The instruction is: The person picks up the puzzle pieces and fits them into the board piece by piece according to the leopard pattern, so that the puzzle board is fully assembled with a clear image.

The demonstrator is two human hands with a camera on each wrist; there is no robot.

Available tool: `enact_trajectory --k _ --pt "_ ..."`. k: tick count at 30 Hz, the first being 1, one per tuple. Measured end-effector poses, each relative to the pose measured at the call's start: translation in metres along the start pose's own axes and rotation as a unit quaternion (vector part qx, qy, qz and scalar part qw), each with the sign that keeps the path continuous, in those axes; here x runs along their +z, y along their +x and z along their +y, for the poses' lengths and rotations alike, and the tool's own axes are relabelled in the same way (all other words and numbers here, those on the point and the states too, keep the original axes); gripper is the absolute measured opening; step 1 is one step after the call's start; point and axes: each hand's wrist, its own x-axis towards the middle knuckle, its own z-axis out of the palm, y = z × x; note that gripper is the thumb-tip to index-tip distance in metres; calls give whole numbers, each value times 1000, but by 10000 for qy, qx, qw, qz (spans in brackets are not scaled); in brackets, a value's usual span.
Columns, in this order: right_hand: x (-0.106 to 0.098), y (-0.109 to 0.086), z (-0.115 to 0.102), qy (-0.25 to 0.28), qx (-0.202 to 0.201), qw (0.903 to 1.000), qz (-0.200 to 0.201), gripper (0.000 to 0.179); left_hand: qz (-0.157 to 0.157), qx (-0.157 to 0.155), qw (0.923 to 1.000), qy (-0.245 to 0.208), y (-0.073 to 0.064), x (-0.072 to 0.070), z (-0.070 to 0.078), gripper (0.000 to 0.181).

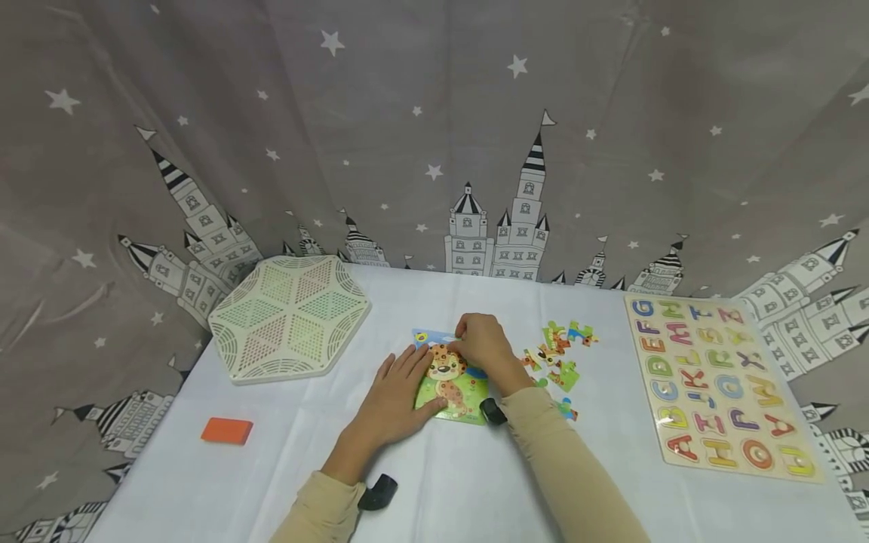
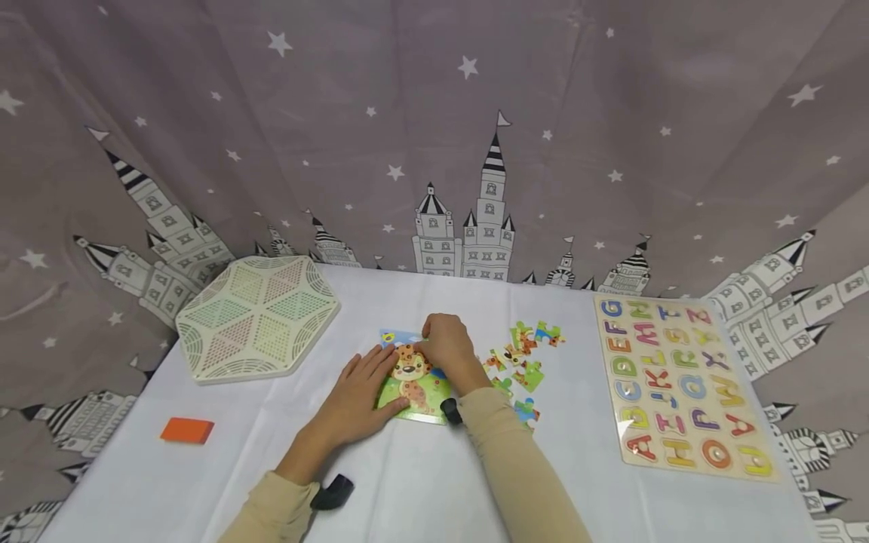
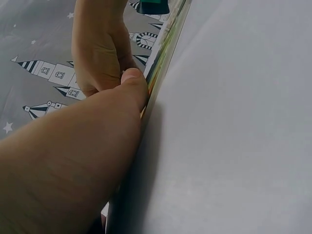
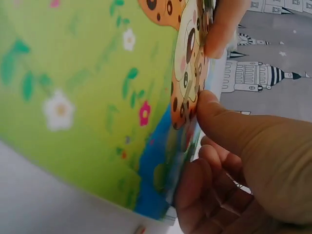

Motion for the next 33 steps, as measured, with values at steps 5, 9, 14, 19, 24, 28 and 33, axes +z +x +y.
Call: enact_trajectory --k 5,9,14,19,24,28,33 --pt "0 -2 11 406 -48 9991 66 33 138 52 9998 130 1 3 1 78" --pt "-14 -7 41 1348 -125 9903 316 37 112 -7 9998 138 1 4 2 75" --pt "-53 -16 109 1571 333 9842 744 46 102 -102 9998 112 2 3 3 76" --pt "-81 -32 169 1071 839 9871 841 59 89 -80 9999 122 1 1 3 76" --pt "-90 -40 183 683 1105 9900 549 61 87 -89 9999 108 0 0 2 76" --pt "-92 -40 184 657 1287 9881 520 54 46 -86 9999 89 1 1 2 76" --pt "-89 -39 186 949 1407 9832 675 43 39 -92 9999 21 2 2 4 76"
